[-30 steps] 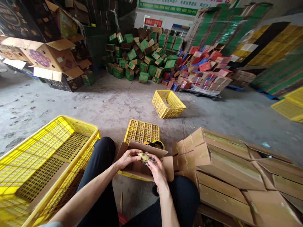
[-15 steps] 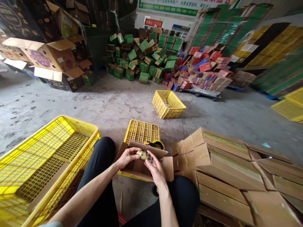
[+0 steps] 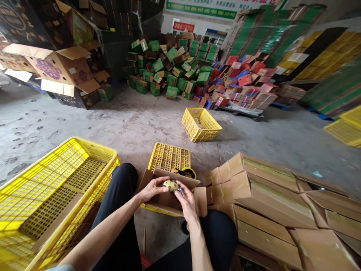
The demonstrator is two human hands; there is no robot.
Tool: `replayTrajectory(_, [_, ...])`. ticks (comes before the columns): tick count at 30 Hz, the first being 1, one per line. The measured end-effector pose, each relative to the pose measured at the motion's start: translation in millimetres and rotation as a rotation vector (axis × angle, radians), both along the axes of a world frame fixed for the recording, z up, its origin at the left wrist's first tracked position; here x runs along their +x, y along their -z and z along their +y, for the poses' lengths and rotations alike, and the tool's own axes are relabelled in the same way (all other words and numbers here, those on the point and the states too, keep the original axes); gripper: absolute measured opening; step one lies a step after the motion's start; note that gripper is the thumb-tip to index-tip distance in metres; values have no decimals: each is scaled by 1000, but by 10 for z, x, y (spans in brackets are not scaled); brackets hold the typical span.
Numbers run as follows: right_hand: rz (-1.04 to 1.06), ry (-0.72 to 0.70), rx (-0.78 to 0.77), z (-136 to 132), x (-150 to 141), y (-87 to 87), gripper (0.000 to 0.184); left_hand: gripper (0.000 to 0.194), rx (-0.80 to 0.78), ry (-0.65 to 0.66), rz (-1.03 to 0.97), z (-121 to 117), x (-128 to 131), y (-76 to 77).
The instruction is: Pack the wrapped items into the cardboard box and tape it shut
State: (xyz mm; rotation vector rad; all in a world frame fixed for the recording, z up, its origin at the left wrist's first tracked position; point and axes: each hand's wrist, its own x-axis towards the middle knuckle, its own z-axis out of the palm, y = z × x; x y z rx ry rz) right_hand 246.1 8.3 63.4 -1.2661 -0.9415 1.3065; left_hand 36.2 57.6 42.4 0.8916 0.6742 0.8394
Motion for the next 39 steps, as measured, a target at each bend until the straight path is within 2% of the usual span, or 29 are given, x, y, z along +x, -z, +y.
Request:
replayTrajectory(18, [96, -1, -78, -16, -23, -11, 61, 66, -66, -70, 73, -7, -8, -43])
replayTrajectory(32, [-31, -19, -27, -15, -16, -68, 57, 67, -37, -80, 70, -3, -2, -10])
replayTrajectory(39, [15, 48, -10, -3, -6, -14, 55, 82, -21, -31, 16, 0, -3, -23])
